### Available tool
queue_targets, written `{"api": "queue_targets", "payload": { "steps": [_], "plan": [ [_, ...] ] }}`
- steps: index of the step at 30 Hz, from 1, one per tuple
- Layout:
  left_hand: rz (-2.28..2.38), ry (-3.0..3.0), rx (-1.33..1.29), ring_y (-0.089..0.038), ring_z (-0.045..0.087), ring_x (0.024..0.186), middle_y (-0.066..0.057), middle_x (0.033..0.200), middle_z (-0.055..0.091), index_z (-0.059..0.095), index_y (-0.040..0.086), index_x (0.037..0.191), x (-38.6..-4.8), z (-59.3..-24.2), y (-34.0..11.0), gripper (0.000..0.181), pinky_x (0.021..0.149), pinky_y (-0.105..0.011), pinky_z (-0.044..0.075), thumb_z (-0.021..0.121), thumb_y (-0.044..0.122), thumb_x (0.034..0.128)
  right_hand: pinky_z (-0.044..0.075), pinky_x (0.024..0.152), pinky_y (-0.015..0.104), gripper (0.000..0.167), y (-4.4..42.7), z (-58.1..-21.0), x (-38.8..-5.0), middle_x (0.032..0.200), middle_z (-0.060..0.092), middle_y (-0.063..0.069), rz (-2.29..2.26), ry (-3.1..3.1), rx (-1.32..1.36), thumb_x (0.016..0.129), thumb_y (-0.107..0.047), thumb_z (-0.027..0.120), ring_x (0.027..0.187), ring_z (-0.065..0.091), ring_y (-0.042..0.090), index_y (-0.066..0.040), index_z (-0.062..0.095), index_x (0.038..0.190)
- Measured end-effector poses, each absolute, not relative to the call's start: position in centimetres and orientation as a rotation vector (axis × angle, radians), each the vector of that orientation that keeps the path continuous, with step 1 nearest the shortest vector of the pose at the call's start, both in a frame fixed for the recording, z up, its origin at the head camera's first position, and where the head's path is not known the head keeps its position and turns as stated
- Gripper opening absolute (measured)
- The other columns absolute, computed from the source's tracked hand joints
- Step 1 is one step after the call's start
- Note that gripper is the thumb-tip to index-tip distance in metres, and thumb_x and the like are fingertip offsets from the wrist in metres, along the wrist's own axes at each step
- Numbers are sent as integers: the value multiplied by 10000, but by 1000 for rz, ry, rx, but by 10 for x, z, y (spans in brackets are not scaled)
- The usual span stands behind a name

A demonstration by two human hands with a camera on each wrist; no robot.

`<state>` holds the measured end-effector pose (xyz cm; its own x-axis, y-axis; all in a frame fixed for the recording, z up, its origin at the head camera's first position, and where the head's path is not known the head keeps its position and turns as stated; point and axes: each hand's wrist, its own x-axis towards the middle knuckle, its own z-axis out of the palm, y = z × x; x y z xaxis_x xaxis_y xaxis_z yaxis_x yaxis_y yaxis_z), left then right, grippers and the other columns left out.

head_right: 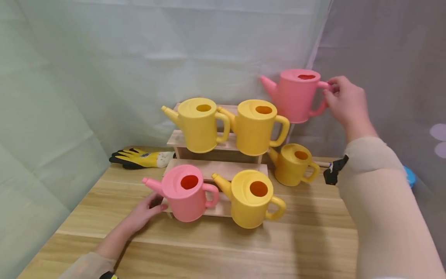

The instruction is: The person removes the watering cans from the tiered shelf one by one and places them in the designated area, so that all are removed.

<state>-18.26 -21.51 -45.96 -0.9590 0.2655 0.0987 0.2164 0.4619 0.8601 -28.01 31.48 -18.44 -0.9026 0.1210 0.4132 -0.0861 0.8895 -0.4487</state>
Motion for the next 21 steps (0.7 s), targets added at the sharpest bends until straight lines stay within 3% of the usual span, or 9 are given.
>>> {"api": "queue_targets", "payload": {
  "steps": [2,5,8,11,16,21],
  "plan": [
    [1536,2648,438,-317,456,1220,-99,1334,502,472,213,1335,-183,-460,-215,483,1001,-553,338,628,329,893,379,575,159,489,320,-188,-277,1191,555,230,659,-2618,-45,966,-325,466,708,503,50,-23,434,1350],
    [1524,2655,454,-335,442,1231,-113,1353,484,452,211,1353,-183,-461,-216,495,999,-566,333,615,332,901,431,626,229,518,325,-194,-273,1223,536,225,669,-2624,-86,970,-350,444,825,556,203,-31,405,1377],
    [1527,2658,447,-341,429,1244,-116,1370,469,443,214,1363,-184,-461,-216,508,1004,-572,325,614,339,901,500,757,380,542,331,-202,-269,1246,514,228,705,-2615,-118,969,-371,430,960,540,331,-39,381,1395],
    [1534,2653,418,-335,426,1252,-106,1376,467,449,223,1362,-183,-461,-216,517,1012,-567,320,623,354,893,494,824,446,541,339,-211,-265,1248,513,225,706,-2605,-138,971,-376,424,1005,532,355,-41,382,1394],
    [1557,2639,421,-340,420,1260,-108,1380,464,463,191,1357,-184,-462,-216,505,1021,-563,313,624,327,897,497,809,472,559,354,-221,-259,1252,506,242,667,-2603,-169,974,-389,402,1033,534,386,-27,369,1399],
    [1541,2648,401,-342,412,1268,-107,1390,454,451,198,1366,-186,-461,-218,524,1022,-563,312,619,355,896,439,874,580,577,367,-234,-255,1253,469,291,676,-2604,-226,984,-376,380,1051,504,444,7,325,1413]
  ]
}}
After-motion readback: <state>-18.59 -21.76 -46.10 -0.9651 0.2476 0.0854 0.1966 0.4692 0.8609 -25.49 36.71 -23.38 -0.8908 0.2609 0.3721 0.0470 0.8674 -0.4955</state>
